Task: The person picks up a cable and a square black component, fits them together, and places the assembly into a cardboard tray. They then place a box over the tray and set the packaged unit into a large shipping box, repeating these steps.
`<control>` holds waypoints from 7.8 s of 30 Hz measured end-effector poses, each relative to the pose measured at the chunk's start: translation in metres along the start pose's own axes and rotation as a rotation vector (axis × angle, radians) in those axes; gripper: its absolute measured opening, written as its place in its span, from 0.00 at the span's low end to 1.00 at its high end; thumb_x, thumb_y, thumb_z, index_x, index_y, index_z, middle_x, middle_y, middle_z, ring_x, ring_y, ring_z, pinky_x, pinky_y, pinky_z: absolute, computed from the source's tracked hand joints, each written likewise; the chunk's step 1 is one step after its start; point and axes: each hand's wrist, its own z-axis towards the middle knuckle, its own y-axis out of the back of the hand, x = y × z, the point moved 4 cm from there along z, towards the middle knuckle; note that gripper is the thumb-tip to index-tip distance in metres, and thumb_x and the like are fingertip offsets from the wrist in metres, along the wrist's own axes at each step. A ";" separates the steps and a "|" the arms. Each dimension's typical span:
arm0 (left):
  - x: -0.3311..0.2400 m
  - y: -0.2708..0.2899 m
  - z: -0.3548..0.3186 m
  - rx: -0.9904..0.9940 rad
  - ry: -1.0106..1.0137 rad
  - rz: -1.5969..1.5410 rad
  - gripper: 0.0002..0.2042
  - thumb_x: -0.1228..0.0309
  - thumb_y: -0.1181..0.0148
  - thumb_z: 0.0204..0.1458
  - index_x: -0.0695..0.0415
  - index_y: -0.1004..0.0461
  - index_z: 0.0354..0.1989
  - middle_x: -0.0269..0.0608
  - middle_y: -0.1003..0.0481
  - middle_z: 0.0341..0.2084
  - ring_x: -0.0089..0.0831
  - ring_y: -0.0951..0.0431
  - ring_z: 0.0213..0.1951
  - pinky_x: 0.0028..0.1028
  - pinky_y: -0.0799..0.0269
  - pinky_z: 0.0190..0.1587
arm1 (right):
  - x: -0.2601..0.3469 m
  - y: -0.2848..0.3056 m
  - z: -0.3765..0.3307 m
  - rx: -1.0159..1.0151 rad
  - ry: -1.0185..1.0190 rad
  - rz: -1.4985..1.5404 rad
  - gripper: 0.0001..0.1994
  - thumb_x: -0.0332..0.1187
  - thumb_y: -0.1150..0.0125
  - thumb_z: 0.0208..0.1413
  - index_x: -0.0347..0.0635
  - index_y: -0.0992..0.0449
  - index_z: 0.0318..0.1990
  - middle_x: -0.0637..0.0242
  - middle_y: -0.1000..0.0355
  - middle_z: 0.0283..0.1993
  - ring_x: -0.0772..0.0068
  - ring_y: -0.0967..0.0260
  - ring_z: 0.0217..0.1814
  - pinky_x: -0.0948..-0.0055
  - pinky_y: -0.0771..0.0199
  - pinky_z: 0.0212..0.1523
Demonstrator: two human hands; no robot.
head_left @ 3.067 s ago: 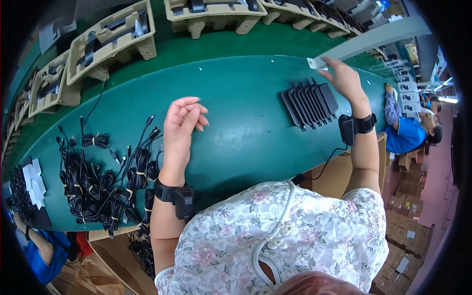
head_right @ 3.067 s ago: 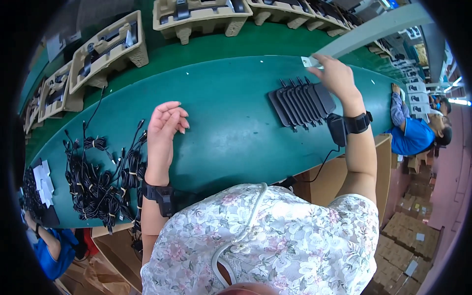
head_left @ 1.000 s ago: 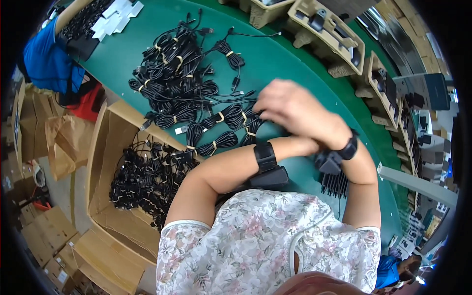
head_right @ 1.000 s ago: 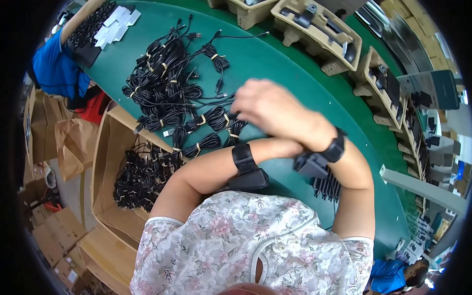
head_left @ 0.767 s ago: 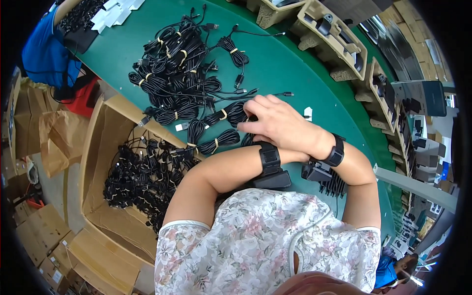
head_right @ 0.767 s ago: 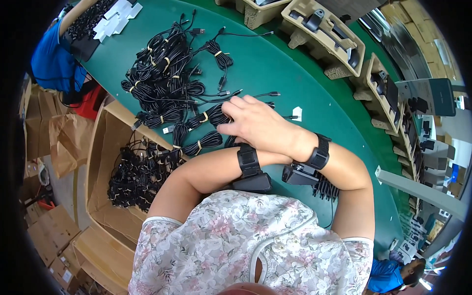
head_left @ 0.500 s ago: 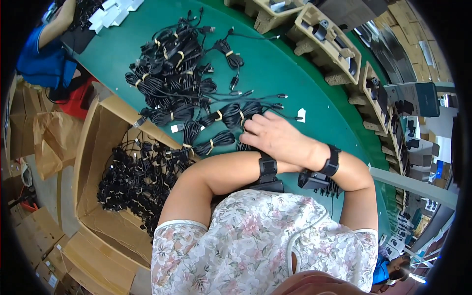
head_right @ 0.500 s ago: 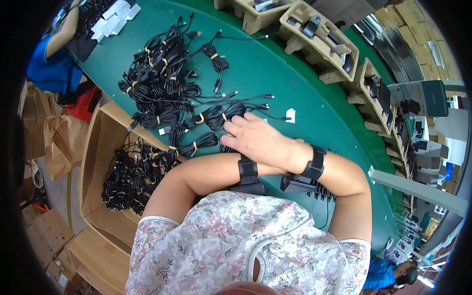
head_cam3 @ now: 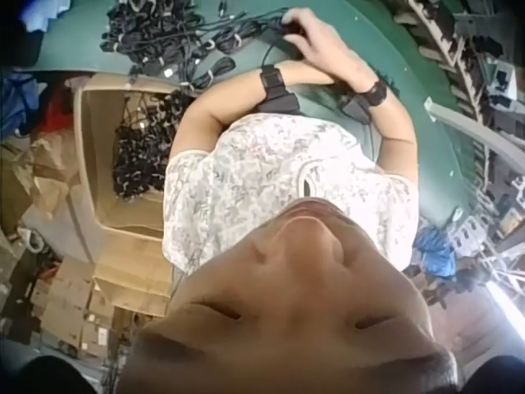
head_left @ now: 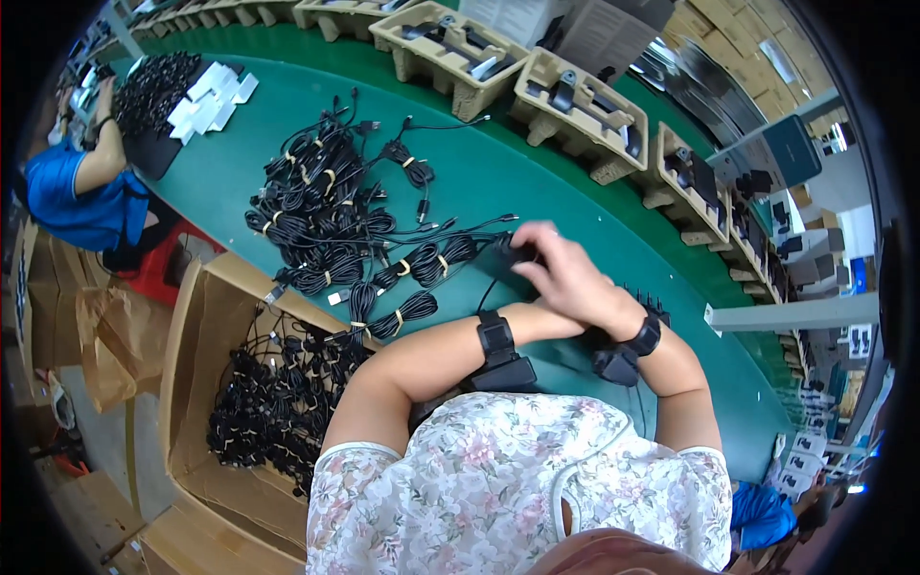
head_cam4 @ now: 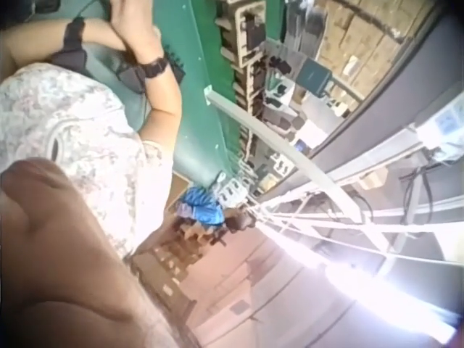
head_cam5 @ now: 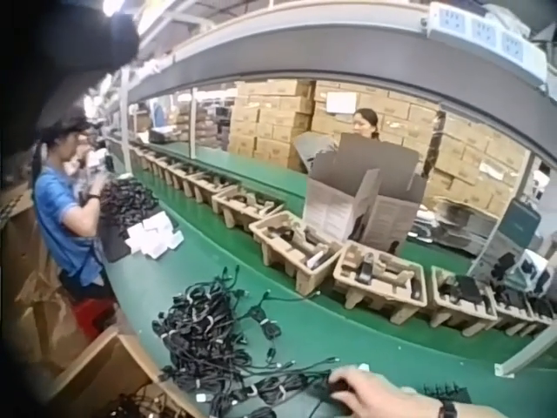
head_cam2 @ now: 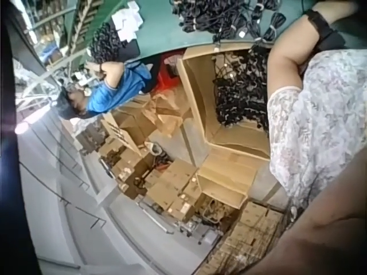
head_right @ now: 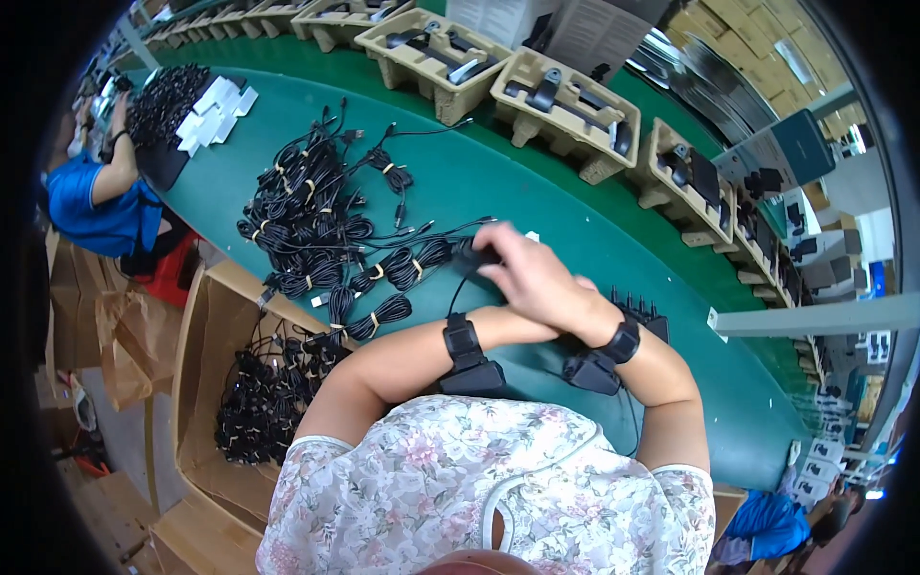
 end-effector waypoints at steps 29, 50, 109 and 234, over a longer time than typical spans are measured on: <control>-0.089 0.074 0.016 -0.491 -0.189 0.848 0.17 0.74 0.48 0.52 0.61 0.36 0.51 0.49 0.29 0.47 0.38 0.26 0.43 0.30 0.30 0.42 | -0.052 0.066 -0.088 -0.523 -0.319 0.739 0.13 0.31 0.49 0.59 0.37 0.34 0.50 0.66 0.31 0.38 0.79 0.34 0.37 0.78 0.32 0.41; -0.013 0.045 0.010 -0.059 0.510 -0.440 0.18 0.54 0.56 0.60 0.56 0.29 0.43 0.27 0.32 0.23 0.15 0.36 0.23 0.17 0.41 0.25 | -0.044 0.055 -0.064 -0.831 -0.058 -0.304 0.19 0.36 0.40 0.51 0.41 0.34 0.49 0.60 0.30 0.39 0.62 0.33 0.45 0.65 0.35 0.49; -0.001 0.109 -0.006 -0.379 0.411 -0.338 0.05 0.76 0.51 0.56 0.59 0.31 0.40 0.37 0.26 0.31 0.19 0.28 0.27 0.15 0.38 0.24 | -0.298 0.221 -0.072 -0.323 -1.018 -0.870 0.11 0.36 0.48 0.51 0.37 0.28 0.34 0.55 0.25 0.32 0.52 0.26 0.36 0.58 0.26 0.35; 0.004 0.139 -0.025 -0.363 -0.059 0.311 0.07 0.77 0.46 0.44 0.62 0.29 0.33 0.53 0.27 0.29 0.51 0.27 0.34 0.39 0.31 0.37 | -0.033 -0.020 0.190 -0.317 0.403 -0.735 0.11 0.28 0.42 0.49 0.39 0.30 0.41 0.59 0.30 0.41 0.57 0.33 0.44 0.66 0.32 0.44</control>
